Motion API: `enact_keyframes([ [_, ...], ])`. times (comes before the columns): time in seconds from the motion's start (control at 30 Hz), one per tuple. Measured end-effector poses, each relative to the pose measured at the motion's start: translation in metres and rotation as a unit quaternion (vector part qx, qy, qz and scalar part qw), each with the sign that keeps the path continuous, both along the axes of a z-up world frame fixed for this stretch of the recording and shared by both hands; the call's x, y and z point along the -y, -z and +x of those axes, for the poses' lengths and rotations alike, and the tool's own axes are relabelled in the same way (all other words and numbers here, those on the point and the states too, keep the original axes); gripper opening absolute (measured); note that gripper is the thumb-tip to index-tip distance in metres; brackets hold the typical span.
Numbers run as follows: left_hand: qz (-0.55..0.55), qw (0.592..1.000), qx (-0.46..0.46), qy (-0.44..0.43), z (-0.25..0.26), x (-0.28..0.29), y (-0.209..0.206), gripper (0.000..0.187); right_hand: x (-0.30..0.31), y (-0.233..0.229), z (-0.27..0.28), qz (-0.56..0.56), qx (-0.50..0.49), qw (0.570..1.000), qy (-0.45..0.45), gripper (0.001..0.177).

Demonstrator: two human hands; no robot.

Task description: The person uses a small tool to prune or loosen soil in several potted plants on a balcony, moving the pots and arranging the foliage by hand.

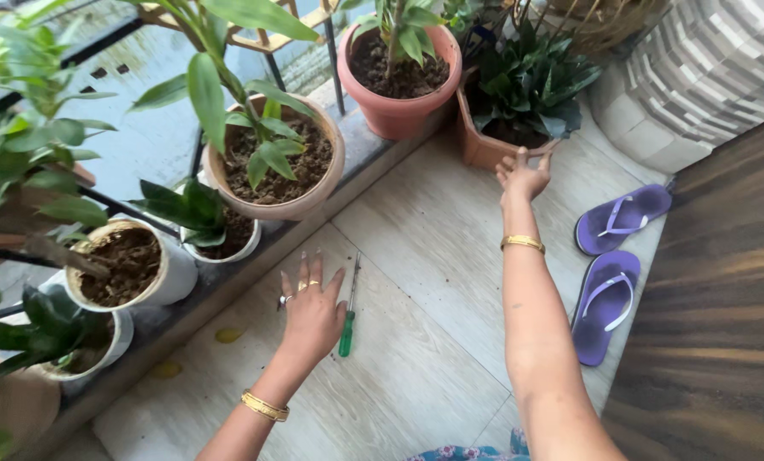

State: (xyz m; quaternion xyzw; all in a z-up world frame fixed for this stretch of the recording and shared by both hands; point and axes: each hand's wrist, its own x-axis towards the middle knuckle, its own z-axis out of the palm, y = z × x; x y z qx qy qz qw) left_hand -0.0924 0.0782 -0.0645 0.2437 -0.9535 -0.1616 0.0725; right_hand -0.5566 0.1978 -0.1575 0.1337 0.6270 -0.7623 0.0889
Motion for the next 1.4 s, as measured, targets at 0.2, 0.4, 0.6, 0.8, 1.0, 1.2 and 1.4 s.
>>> enact_keyframes([
  [0.2,-0.026,1.0,0.014,-0.003,0.009,-0.004,-0.016,0.062,0.025,0.06,0.021,0.026,-0.014,0.984,-0.176,0.044],
  [0.4,-0.031,0.998,0.053,-0.02,0.018,-0.012,-0.028,0.059,0.074,0.106,0.153,0.296,-0.099,0.817,-0.485,0.012],
  [0.6,-0.102,0.994,0.038,-0.008,0.024,-0.014,-0.026,0.04,0.069,0.072,0.296,0.474,-0.155,0.578,-0.646,0.034],
  [0.8,-0.082,0.996,0.036,-0.004,0.026,-0.015,-0.035,0.041,0.045,0.097,0.352,0.485,-0.344,0.501,-0.629,0.052],
  [1.0,-0.08,0.996,0.037,0.001,0.038,-0.013,-0.049,0.039,0.044,0.126,0.349,0.494,-0.324,0.55,-0.59,0.049],
  [1.2,-0.039,0.997,0.072,-0.011,0.051,-0.009,-0.067,0.044,0.046,0.108,0.353,0.452,-0.264,0.657,-0.542,0.058],
  [1.4,-0.03,0.988,0.151,-0.013,0.052,-0.004,-0.079,0.039,0.055,0.082,0.357,0.392,-0.386,0.577,-0.604,0.044],
])
